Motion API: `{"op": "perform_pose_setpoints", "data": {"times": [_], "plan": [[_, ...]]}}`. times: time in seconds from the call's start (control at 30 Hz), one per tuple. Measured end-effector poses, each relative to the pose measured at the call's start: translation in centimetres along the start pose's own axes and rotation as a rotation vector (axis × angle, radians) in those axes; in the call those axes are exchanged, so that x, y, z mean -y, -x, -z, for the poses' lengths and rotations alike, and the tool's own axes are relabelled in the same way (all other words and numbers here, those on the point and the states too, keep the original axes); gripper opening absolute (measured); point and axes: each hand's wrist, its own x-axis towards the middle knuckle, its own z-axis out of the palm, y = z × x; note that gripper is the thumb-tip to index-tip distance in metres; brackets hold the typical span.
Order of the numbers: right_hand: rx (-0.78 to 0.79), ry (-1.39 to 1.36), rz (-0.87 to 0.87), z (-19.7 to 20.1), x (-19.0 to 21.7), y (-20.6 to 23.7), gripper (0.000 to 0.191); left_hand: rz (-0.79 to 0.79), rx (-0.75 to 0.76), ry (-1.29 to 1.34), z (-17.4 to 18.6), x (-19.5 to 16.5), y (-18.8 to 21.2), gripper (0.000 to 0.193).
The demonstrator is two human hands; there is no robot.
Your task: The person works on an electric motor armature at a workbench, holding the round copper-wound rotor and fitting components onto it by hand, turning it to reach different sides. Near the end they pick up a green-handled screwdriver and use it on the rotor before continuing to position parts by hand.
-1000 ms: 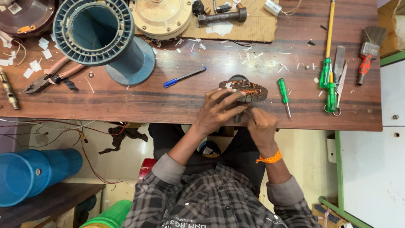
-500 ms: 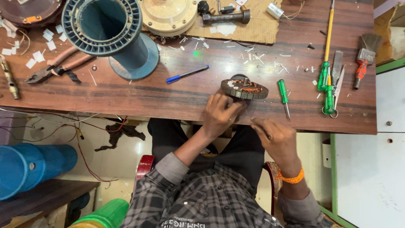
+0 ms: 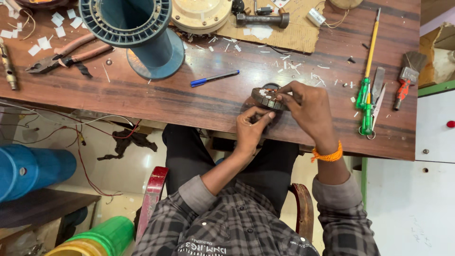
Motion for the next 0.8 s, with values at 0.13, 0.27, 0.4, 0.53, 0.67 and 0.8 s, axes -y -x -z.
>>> {"op": "perform_pose_setpoints", "data": {"times": [0.13, 0.27, 0.4, 0.53, 0.67, 0.8], "plan": [[0.144, -0.179, -0.115, 0.5, -1.5, -1.0, 0.013, 0.075, 0.003, 0.101, 0.2, 0.2, 0.2, 0.013], [0.26, -0.433, -0.053, 0.3, -2.8, -2.0, 0.011, 0.157, -0.011, 0.211, 0.2, 0.0, 0.4, 0.011], [0.388, -0.535, -0.118, 0.1, -3.8, -3.7, 0.009, 0.179, -0.041, 0.212, 0.4, -0.2, 0.4, 0.011], [0.392, -0.356, -0.221, -0.4, -4.2, -4.3, 0.011, 0.16, -0.056, 0.135, 0.2, 0.1, 0.2, 0.01], [0.211, -0.273, -0.149, -0.5, -4.6, -3.6, 0.013, 0.082, -0.069, 0.058, -1.1, 0.6, -0.6, 0.011], [0.055, -0.151, -0.162, -0.2, -5.5, -2.2, 0.014, 0.141, -0.1, 0.034, -1.7, 0.2, -0.7, 0.012]]}}
